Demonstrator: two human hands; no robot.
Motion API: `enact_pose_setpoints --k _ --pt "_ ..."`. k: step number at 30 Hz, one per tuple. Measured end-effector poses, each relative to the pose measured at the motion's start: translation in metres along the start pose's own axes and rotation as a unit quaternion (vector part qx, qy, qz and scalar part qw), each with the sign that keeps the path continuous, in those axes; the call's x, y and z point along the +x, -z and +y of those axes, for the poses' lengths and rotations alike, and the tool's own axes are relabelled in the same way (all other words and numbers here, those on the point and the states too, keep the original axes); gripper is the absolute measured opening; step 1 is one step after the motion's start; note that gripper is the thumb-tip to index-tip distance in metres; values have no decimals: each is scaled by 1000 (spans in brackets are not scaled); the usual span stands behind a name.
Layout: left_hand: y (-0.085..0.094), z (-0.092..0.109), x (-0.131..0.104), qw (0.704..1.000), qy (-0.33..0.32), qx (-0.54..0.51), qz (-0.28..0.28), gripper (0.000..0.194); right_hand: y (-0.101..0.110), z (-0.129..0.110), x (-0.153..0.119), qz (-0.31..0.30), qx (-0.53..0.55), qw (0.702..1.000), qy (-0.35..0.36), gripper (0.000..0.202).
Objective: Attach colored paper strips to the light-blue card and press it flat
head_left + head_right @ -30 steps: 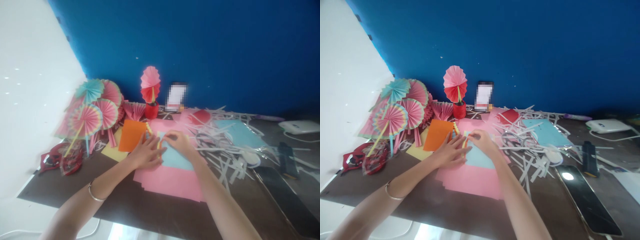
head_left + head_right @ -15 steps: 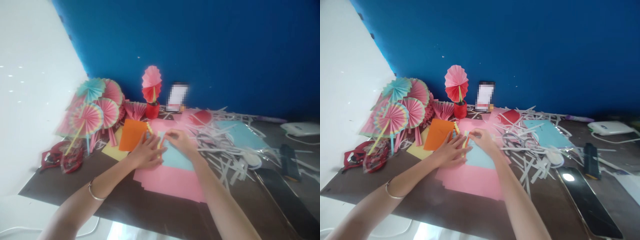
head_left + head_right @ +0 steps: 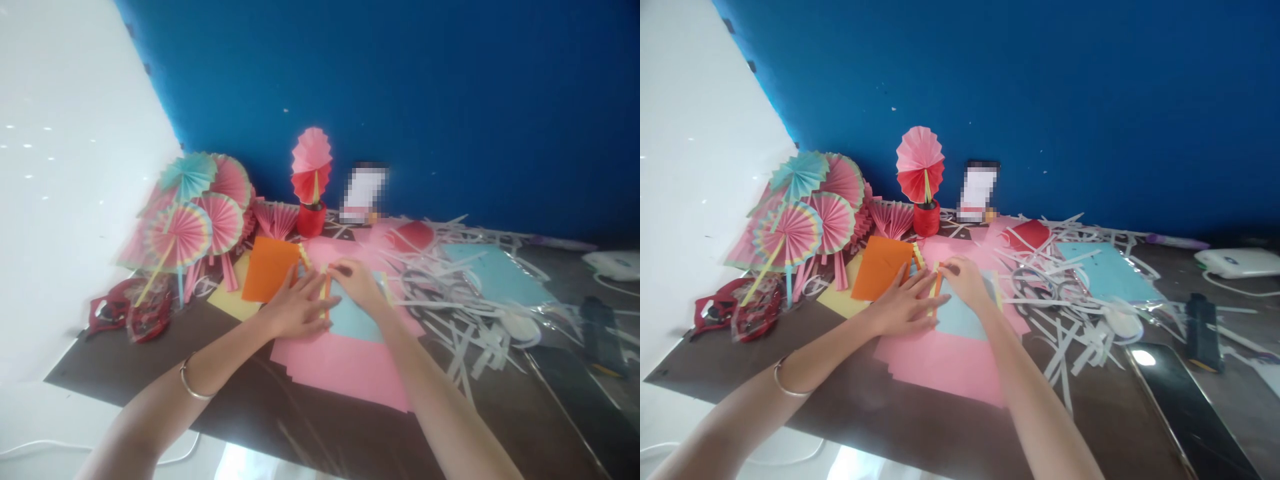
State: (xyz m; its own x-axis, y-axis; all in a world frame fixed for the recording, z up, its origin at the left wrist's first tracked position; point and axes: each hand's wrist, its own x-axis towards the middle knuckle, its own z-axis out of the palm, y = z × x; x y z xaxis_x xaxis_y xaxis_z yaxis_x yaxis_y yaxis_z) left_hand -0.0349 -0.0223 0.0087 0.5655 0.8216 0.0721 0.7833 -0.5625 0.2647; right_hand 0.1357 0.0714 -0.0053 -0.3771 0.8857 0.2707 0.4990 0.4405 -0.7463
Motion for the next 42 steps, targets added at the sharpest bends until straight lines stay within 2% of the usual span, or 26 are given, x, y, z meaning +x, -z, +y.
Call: enact_pose_setpoints --k 19,28,35,42 --pt "1 1 1 1000 -1 0 -3 52 -7 7 -2 21 -34 999 32 13" --pt "0 0 0 1000 -11 4 -14 51 -6 -2 -4 15 -36 999 12 14" --pt "-2 0 1 1000 -11 7 -16 51 -8 0 -3 21 -48 999 -1 11" --pt "-2 -1 0 1000 -19 -4 -6 52 -12 8 0 59 -109 991 -59 15"
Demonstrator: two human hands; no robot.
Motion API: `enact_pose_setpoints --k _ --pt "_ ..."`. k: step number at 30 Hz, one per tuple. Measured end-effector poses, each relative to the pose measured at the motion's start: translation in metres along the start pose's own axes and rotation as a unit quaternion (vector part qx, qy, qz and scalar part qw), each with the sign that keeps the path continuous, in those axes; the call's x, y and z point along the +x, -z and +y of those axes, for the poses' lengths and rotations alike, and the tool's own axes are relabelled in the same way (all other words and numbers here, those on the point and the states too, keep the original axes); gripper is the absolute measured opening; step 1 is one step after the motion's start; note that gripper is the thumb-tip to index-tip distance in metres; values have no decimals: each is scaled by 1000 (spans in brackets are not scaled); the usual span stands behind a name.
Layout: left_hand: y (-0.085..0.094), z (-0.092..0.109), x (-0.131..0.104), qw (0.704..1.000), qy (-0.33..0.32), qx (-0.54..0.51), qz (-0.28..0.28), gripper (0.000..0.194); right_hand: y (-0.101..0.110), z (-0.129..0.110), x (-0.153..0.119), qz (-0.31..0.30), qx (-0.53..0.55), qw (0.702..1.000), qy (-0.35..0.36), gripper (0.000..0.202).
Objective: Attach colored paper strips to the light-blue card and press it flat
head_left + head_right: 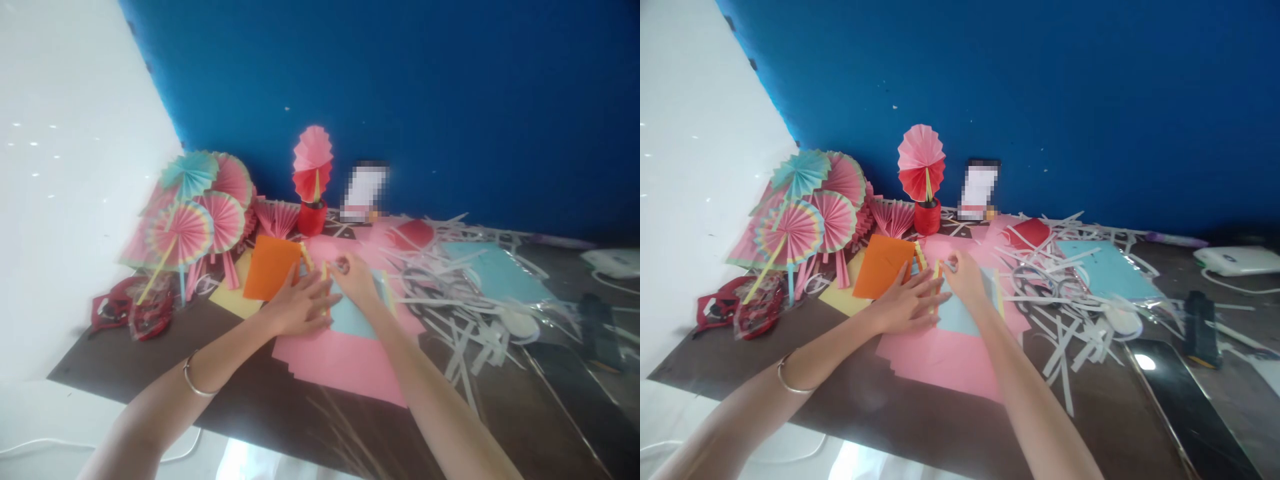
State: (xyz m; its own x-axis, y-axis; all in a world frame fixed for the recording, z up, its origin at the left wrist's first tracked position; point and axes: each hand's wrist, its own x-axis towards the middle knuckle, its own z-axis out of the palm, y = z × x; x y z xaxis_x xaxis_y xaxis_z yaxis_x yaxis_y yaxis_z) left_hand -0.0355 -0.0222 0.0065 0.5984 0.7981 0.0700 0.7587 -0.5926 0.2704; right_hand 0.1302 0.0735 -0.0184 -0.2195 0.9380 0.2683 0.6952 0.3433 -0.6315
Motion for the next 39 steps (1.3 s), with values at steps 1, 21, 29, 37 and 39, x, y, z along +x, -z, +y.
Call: enact_pose_setpoints --k 1,21,29,37,39 --pt "0 0 0 1000 -1 1 3 52 -1 0 0 2 -9 1000 -6 16" --pt "-3 -5 -3 973 -25 -151 171 42 58 -13 22 -176 15 983 55 27" --pt "-12 15 8 813 171 -529 171 45 83 -34 -11 -180 152 972 25 27" --pt "-8 17 3 769 167 -612 82 35 96 -49 -31 -179 169 969 -16 24" --pt "-6 16 1 754 173 -632 54 36 97 -51 -36 -162 171 971 -33 23"
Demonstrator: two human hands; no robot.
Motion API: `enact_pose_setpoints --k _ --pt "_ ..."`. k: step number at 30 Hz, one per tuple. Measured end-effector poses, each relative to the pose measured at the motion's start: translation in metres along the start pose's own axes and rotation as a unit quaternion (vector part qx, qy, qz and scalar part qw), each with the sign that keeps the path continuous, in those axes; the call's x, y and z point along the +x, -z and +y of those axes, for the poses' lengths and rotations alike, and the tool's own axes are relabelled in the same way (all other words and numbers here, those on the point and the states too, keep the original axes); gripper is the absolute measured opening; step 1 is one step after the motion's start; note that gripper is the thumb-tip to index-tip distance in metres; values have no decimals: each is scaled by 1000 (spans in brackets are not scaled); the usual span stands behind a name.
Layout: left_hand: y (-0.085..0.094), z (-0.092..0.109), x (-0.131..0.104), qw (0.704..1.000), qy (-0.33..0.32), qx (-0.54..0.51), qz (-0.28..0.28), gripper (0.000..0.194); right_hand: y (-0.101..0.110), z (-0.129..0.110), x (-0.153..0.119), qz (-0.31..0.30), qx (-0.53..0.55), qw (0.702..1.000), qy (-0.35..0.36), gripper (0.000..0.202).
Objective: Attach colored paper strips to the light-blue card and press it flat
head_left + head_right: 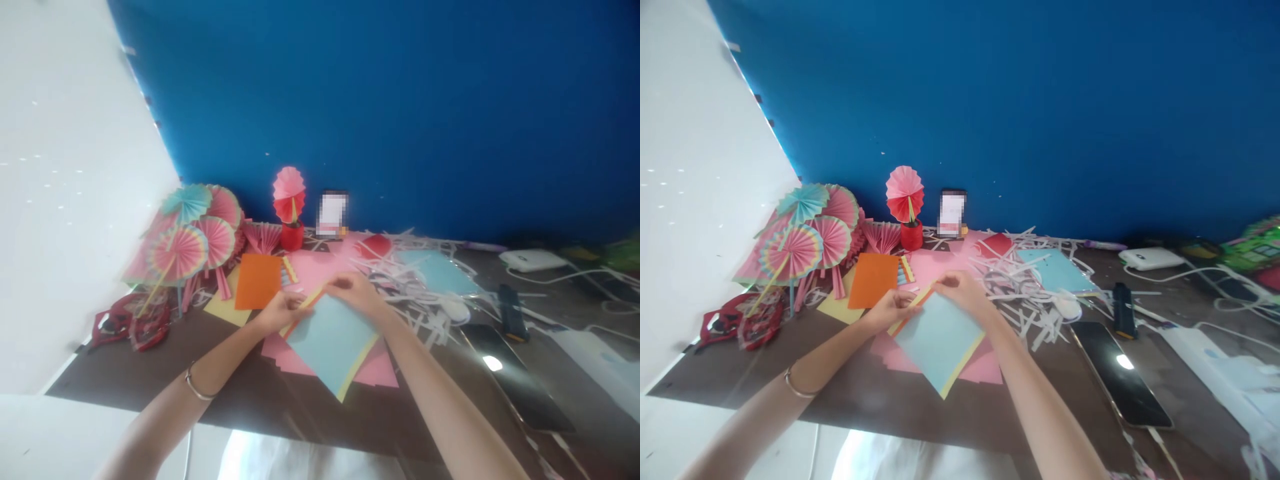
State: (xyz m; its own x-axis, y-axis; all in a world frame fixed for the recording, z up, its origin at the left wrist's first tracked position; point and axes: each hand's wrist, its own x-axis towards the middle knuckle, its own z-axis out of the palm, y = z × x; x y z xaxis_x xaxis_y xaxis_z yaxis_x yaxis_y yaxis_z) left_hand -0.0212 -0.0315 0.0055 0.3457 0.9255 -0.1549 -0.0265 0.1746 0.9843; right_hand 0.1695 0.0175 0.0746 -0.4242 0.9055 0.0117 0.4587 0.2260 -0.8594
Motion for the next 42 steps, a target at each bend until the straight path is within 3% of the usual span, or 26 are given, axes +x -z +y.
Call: enact_pose_setpoints --k 6,10,14,19,24,27,30,33,34,36,39,42 --pt "2 2 -1 1000 -11 -9 -7 33 -7 10 -8 10 62 998 -1 28" --pt "4 5 0 998 -1 -29 -47 38 -12 23 -9 27 97 995 -10 30" --pt "9 3 1 999 12 -46 -12 49 -14 37 -9 72 126 989 -22 32" --pt "18 2 0 999 -40 16 -22 52 -16 52 -10 102 186 976 -52 33" --pt "21 9 -4 996 -39 73 -25 59 -22 53 -15 156 221 960 -76 30" --pt "22 12 -3 996 -61 51 -34 57 -22 53 -18 167 205 962 -75 31" --pt "26 13 -1 991 -124 27 30 43 -19 57 -20 210 170 960 -73 34" --pt "39 13 2 942 -202 139 228 25 -14 64 -22 255 134 955 -71 36" --pt "45 12 2 908 -206 210 298 23 -13 65 -22 261 123 955 -69 36" --pt "55 12 3 828 -174 369 384 25 -11 69 -21 274 103 954 -64 36" --pt "65 13 2 728 -97 529 425 31 -9 73 -18 316 84 943 -58 36" --pt "65 13 1 679 -37 597 425 33 -8 77 -16 350 88 930 -63 42"
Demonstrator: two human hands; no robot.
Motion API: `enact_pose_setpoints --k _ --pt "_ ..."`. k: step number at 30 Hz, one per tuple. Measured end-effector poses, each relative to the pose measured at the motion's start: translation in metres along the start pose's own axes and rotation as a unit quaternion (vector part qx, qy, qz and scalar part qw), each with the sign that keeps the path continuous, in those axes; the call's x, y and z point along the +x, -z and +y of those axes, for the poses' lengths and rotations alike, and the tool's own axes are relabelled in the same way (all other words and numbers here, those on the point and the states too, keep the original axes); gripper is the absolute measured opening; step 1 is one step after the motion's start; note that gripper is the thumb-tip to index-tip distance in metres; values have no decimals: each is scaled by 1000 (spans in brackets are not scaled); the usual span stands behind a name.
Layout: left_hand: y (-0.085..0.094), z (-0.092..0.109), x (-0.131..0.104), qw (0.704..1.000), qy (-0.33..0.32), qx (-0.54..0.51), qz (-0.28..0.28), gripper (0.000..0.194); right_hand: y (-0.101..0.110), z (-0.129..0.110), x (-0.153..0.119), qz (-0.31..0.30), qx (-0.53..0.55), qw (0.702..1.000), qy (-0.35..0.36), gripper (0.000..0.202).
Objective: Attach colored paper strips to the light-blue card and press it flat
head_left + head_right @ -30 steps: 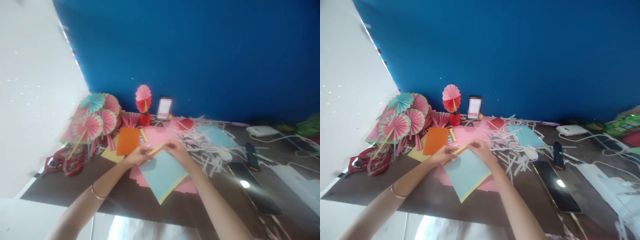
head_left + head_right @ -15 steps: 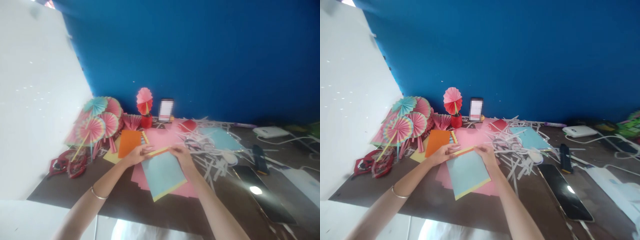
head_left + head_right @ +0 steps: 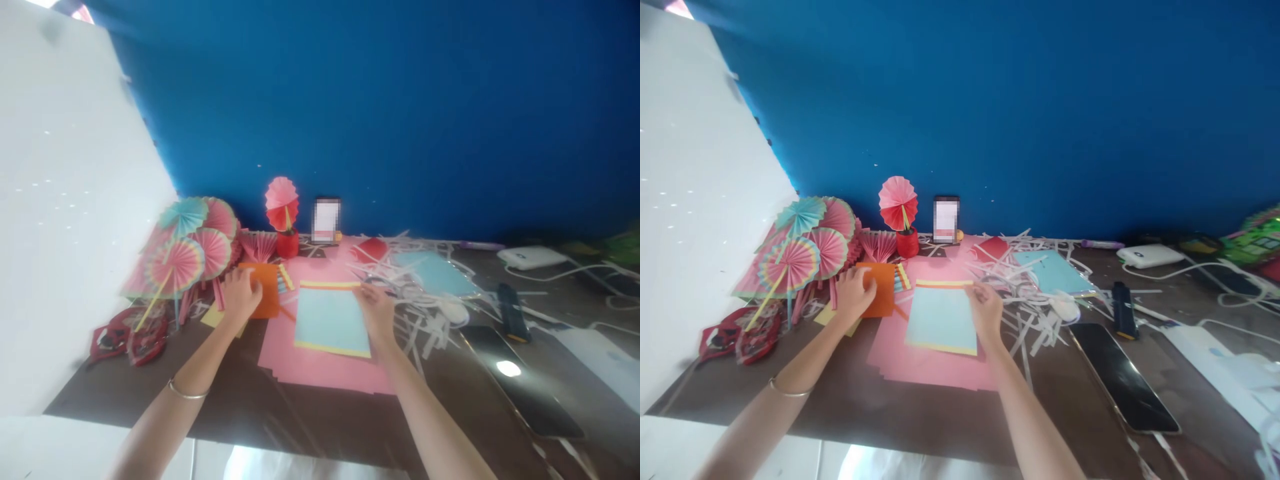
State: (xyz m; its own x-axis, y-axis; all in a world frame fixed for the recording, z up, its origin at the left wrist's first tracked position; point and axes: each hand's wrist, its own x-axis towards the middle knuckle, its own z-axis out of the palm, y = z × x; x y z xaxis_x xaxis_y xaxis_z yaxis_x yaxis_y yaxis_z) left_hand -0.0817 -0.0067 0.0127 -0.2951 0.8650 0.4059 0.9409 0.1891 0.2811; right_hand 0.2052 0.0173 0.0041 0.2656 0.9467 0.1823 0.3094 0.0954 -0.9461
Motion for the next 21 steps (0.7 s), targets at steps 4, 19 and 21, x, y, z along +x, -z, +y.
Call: enact_pose_setpoints --k 4,19,21 --pt "-2 1 -2 998 -6 -5 -63 38 2 5 1 35 -19 999 18 52" --pt "-13 14 -6 818 113 -563 -20 33 -6 5 -12 -131 -307 896 294 27" --pt "-8 21 -9 800 104 -590 -24 33 -9 -2 -17 -125 -226 927 271 28"
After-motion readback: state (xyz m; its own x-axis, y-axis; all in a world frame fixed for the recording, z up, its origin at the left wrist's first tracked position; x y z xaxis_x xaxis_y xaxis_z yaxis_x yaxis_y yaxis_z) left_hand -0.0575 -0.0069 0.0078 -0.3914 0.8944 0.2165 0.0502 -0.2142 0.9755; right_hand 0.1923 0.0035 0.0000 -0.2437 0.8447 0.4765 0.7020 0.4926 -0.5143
